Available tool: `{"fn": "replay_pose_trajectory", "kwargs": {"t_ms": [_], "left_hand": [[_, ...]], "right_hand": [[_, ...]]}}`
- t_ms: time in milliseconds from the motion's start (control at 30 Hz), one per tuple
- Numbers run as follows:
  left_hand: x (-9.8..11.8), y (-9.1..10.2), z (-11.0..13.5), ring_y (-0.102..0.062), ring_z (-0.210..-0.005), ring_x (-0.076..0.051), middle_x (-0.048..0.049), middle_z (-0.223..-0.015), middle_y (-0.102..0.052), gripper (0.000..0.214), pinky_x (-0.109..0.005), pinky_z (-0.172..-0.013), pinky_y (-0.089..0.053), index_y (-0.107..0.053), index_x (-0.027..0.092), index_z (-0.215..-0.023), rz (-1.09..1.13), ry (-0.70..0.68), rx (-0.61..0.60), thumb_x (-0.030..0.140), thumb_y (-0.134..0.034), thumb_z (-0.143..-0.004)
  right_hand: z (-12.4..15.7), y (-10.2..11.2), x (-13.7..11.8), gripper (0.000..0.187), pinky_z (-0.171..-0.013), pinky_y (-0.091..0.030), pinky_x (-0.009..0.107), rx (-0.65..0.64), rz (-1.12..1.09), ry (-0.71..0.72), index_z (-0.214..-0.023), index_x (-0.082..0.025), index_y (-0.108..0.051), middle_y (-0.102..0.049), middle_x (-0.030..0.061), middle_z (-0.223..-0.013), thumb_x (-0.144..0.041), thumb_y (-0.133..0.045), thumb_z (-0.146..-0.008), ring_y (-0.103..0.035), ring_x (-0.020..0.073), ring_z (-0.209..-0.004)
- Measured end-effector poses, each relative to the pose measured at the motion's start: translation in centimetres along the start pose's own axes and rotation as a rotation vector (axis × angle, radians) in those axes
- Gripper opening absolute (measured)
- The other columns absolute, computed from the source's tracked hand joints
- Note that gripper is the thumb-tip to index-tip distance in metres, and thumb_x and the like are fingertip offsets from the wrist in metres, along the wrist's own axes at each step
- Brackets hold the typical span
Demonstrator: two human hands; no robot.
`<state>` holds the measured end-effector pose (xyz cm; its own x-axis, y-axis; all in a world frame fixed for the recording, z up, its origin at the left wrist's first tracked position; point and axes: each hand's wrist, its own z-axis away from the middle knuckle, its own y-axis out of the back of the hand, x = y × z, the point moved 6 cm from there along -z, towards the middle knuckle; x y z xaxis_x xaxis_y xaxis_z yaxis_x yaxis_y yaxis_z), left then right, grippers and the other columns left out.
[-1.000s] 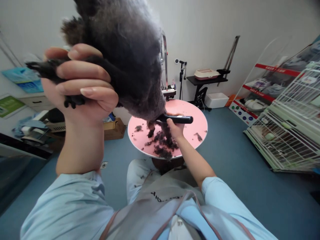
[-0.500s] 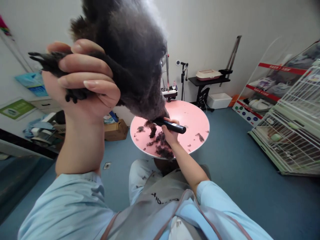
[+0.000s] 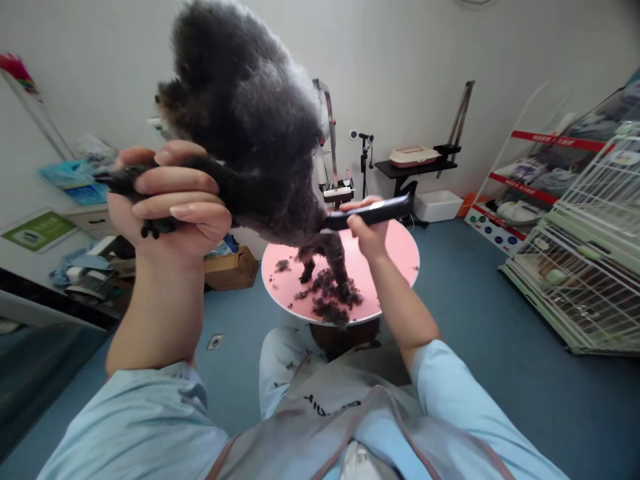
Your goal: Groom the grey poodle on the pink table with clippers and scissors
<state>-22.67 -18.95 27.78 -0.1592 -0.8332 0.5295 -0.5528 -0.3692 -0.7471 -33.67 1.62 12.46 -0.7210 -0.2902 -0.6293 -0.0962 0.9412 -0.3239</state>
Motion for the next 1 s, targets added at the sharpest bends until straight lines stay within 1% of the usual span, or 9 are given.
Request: {"fn": "replay_pose_trajectory", "kwargs": {"t_ms": [100,200,333,533,667,733,833,900,1000], "left_hand": [[-0.1,0.0,-0.2,-0.048,-0.03,0.0,0.0147,-0.044,-0.043,0.016,-0.006,-0.036,-0.036,-0.041,0.02,-0.076,0.031,0.022,-0.016,0.026,-0.05,-0.087],[-0.1,-0.1,-0.4,-0.049,-0.031,0.0,0.0144,-0.044,-0.043,0.014,-0.006,-0.037,-0.037,-0.041,0.02,-0.076,0.029,0.03,-0.022,0.024,-0.051,-0.085],[0.2,0.0,-0.3,-0.048,-0.029,-0.001,0.0141,-0.042,-0.043,0.017,-0.007,-0.034,-0.037,-0.041,0.02,-0.075,0.025,0.012,0.006,0.027,-0.051,-0.086],[0.9,0.2,0.1,-0.047,-0.028,-0.001,0.014,-0.041,-0.043,0.023,-0.007,-0.032,-0.036,-0.04,0.02,-0.073,0.055,-0.041,0.016,0.033,-0.05,-0.09],[0.7,0.3,0.6,-0.048,-0.03,-0.002,0.0132,-0.044,-0.044,0.016,-0.008,-0.035,-0.038,-0.042,0.02,-0.076,0.079,0.021,-0.036,0.027,-0.052,-0.086],[0.5,0.4,0.8,-0.047,-0.031,-0.002,0.0129,-0.045,-0.043,0.014,-0.009,-0.036,-0.038,-0.042,0.02,-0.077,0.101,0.057,-0.062,0.025,-0.053,-0.085],[0.7,0.6,0.9,-0.046,-0.031,-0.002,0.0126,-0.046,-0.043,0.014,-0.009,-0.037,-0.038,-0.042,0.021,-0.078,0.125,0.061,-0.091,0.024,-0.054,-0.083],[0.9,0.7,1.0,-0.046,-0.031,-0.001,0.0124,-0.047,-0.045,0.013,-0.008,-0.037,-0.038,-0.042,0.021,-0.079,0.136,0.047,-0.093,0.024,-0.055,-0.083],[1.2,1.0,1.1,-0.045,-0.031,0.0,0.0123,-0.048,-0.045,0.013,-0.008,-0.037,-0.037,-0.042,0.021,-0.08,0.128,0.025,-0.071,0.025,-0.054,-0.084]], "right_hand": [[-5.4,-1.9,-4.6,0.044,-0.087,-0.055,0.039,-0.164,0.009,0.153,-0.103,-0.026,-0.047,-0.068,-0.0016,-0.095,-0.044,-0.073,-0.072,-0.067,0.0174,-0.092],[-8.0,-4.6,-6.3,0.034,-0.089,-0.054,0.043,-0.35,0.12,0.201,-0.097,-0.021,-0.051,-0.066,-0.0016,-0.089,-0.037,-0.069,-0.072,-0.067,0.0192,-0.092],[-7.3,-5.1,-3.9,0.03,-0.09,-0.054,0.043,-0.403,0.209,0.127,-0.091,-0.021,-0.053,-0.068,-0.0015,-0.083,-0.025,-0.069,-0.066,-0.068,0.0207,-0.089],[-4.6,-2.3,0.9,0.035,-0.084,-0.057,0.041,-0.519,0.217,-0.073,-0.089,-0.022,-0.05,-0.07,0.0002,-0.083,-0.019,-0.071,-0.06,-0.07,0.0202,-0.083],[-5.8,-1.4,-0.9,0.036,-0.085,-0.057,0.041,-0.454,0.121,-0.025,-0.093,-0.023,-0.048,-0.07,0.0004,-0.089,-0.025,-0.071,-0.066,-0.07,0.0196,-0.088],[-7.0,-2.3,-3.0,0.038,-0.086,-0.057,0.042,-0.43,0.045,0.041,-0.097,-0.024,-0.046,-0.07,0.0001,-0.095,-0.027,-0.071,-0.068,-0.069,0.0192,-0.092],[-8.1,-4.5,-4.7,0.038,-0.085,-0.056,0.043,-0.498,0.047,0.069,-0.096,-0.023,-0.047,-0.069,0.0003,-0.094,-0.024,-0.071,-0.066,-0.068,0.0199,-0.093],[-8.3,-5.3,-4.5,0.036,-0.085,-0.056,0.043,-0.544,0.076,0.051,-0.094,-0.022,-0.047,-0.068,0.0003,-0.091,-0.019,-0.07,-0.065,-0.067,0.0203,-0.092],[-7.6,-5.0,-2.7,0.036,-0.084,-0.055,0.041,-0.555,0.134,0.01,-0.092,-0.022,-0.047,-0.069,0.0004,-0.088,-0.015,-0.067,-0.062,-0.068,0.0205,-0.089]]}}
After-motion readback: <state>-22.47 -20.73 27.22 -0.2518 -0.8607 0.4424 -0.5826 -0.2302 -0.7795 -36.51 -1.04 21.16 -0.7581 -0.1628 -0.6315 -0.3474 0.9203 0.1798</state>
